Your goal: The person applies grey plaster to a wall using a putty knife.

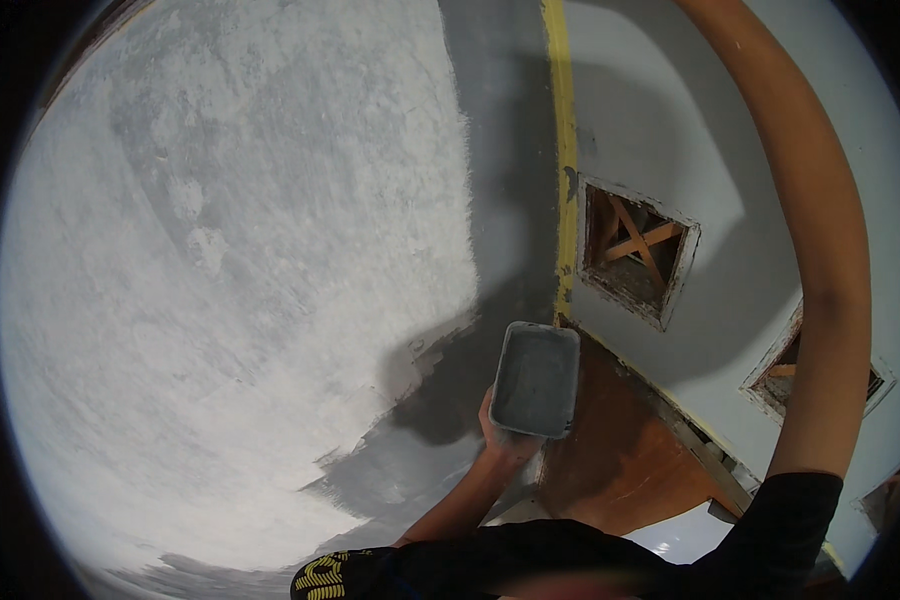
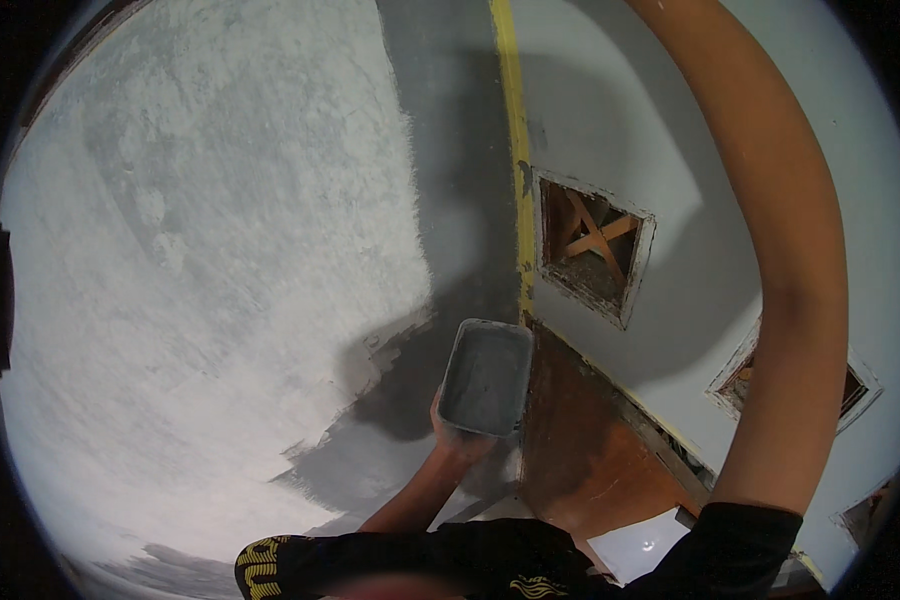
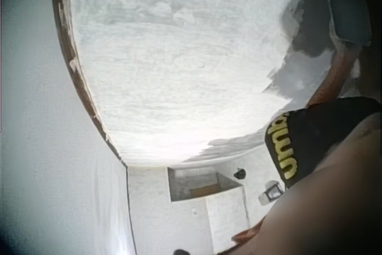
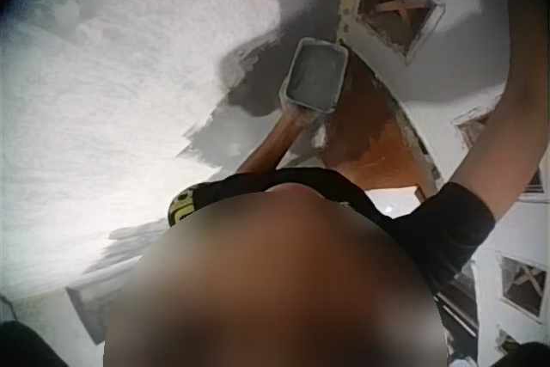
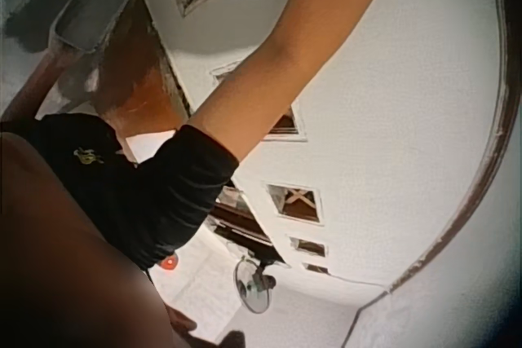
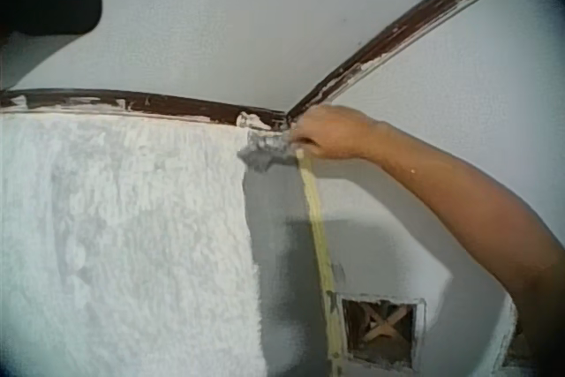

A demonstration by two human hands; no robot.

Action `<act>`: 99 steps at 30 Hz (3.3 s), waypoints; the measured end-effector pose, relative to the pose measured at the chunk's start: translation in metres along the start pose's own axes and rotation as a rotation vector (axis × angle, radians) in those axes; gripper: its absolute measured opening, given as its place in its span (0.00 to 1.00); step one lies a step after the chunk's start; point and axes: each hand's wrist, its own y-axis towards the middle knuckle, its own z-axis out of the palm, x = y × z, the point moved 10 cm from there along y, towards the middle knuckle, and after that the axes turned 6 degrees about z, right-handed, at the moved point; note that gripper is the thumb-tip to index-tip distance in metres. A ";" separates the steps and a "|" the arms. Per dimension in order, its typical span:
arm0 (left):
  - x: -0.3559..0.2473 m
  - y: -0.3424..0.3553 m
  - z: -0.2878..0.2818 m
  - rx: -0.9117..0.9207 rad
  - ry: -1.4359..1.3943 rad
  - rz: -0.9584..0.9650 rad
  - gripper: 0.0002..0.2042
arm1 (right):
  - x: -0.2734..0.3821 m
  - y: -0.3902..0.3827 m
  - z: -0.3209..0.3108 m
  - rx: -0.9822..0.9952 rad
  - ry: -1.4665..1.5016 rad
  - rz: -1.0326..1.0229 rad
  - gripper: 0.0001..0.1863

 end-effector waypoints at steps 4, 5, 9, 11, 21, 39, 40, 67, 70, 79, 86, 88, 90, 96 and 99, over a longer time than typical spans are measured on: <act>-0.008 0.000 0.001 -0.006 -0.017 0.037 0.27 | -0.035 0.037 -0.025 -0.282 -0.286 0.175 0.10; -0.013 -0.001 -0.003 -0.036 -0.017 0.073 0.27 | -0.037 0.041 -0.029 -0.284 -0.284 0.172 0.10; -0.023 -0.014 0.008 -0.013 -0.065 0.084 0.27 | -0.047 0.040 -0.025 -0.150 -0.321 0.169 0.11; -0.030 -0.016 0.012 0.043 -0.040 0.120 0.28 | -0.043 0.034 -0.022 -0.133 -0.350 0.142 0.11; -0.021 -0.019 -0.004 -0.017 -0.028 0.091 0.26 | -0.002 -0.010 0.034 0.228 -0.013 0.027 0.09; -0.021 -0.009 0.002 0.037 -0.011 0.071 0.27 | -0.036 0.012 0.010 -0.345 -0.294 0.219 0.12; -0.022 -0.011 0.000 0.025 0.013 0.075 0.27 | -0.052 0.019 0.021 -0.194 -0.299 0.350 0.11; -0.061 -0.024 -0.004 0.044 -0.023 0.166 0.29 | 0.011 0.049 -0.025 -0.195 -0.136 -0.144 0.13; -0.061 -0.026 0.001 -0.002 0.003 0.187 0.28 | -0.034 0.045 -0.003 -0.010 -0.214 0.091 0.14; -0.068 -0.020 -0.010 -0.045 -0.043 0.223 0.26 | -0.055 0.043 -0.024 -0.086 -0.359 0.231 0.13; -0.061 -0.014 0.004 0.066 -0.056 0.132 0.29 | -0.059 0.027 -0.035 0.048 -0.446 0.435 0.14; -0.057 -0.014 0.006 0.058 -0.054 0.111 0.29 | -0.062 0.028 -0.027 0.048 -0.469 0.445 0.15; -0.051 -0.013 0.010 0.051 -0.049 0.085 0.30 | -0.070 0.029 -0.018 0.046 -0.495 0.460 0.16; -0.043 -0.015 0.020 0.046 -0.046 0.070 0.27 | -0.108 0.043 0.004 0.031 -0.416 0.615 0.20; -0.043 -0.015 0.014 0.021 -0.036 0.069 0.26 | -0.110 0.058 0.009 0.083 -0.333 0.590 0.21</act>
